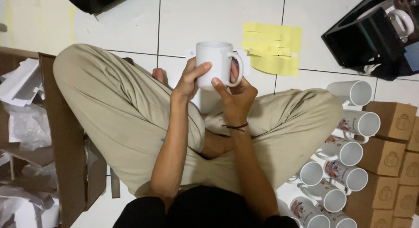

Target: The person prepares mugs for sublimation by removing them from plastic wrapping, positioning a printed transfer sheet onto the surface, and securing it with tape. The person then places the prepared mugs into a series of heat press machines and activates the timers.

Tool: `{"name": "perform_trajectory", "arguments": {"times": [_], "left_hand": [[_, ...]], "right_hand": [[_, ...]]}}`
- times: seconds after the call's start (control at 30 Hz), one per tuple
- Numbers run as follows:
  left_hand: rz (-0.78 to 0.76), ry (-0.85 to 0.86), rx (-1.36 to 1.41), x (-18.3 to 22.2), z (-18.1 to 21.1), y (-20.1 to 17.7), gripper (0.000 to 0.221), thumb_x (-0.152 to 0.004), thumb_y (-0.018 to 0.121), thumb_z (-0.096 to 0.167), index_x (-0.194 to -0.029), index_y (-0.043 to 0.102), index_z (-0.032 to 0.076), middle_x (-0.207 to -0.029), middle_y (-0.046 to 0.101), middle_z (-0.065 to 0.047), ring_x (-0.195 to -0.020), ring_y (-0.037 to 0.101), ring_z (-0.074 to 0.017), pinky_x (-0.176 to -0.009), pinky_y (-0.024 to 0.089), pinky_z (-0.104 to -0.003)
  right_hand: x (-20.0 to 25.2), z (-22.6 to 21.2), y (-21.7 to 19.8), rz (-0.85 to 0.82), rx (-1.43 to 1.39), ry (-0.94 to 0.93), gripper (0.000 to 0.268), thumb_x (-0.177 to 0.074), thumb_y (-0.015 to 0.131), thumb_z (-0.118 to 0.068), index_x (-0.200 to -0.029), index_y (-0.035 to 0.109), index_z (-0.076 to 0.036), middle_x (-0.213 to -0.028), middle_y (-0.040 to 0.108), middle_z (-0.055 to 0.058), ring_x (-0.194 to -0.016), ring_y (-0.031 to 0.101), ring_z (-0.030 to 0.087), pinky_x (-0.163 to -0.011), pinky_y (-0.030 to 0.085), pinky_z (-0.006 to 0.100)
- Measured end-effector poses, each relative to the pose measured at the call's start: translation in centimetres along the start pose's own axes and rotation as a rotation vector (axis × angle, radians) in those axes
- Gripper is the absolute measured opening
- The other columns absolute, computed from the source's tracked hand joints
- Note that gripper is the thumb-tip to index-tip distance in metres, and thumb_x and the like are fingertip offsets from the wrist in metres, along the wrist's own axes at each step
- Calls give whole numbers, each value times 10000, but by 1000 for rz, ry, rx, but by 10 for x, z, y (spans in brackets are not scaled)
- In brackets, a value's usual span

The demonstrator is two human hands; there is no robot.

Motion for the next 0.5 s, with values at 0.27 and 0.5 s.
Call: {"name": "perform_trajectory", "arguments": {"times": [0.27,0.5], "left_hand": [[40,122,-133,19,10,12,547,-703,907,296,-1109,685,4,-906,686,-107,-864,635,-192,-724,551,-352],[154,192,-181,22,1,1,802,-611,982,204,-1235,518,5,-1029,591,-105,-992,550,-233,-879,449,-406]], "right_hand": [[-3,9,-5,-127,-183,20,636,-801,878,-18,-1349,589,126,-1251,701,250,-1208,603,202,-1040,514,349],[-17,-5,-6,-238,-145,-56,519,-712,937,-13,-1181,721,42,-1105,755,136,-1084,614,135,-1030,513,376]]}}
Point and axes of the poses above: each hand's wrist, its own x-axis away from the middle knuckle, its own y-axis out of the palm, z = x × y, the point moved 1 cm from there along -x, towards the middle knuckle
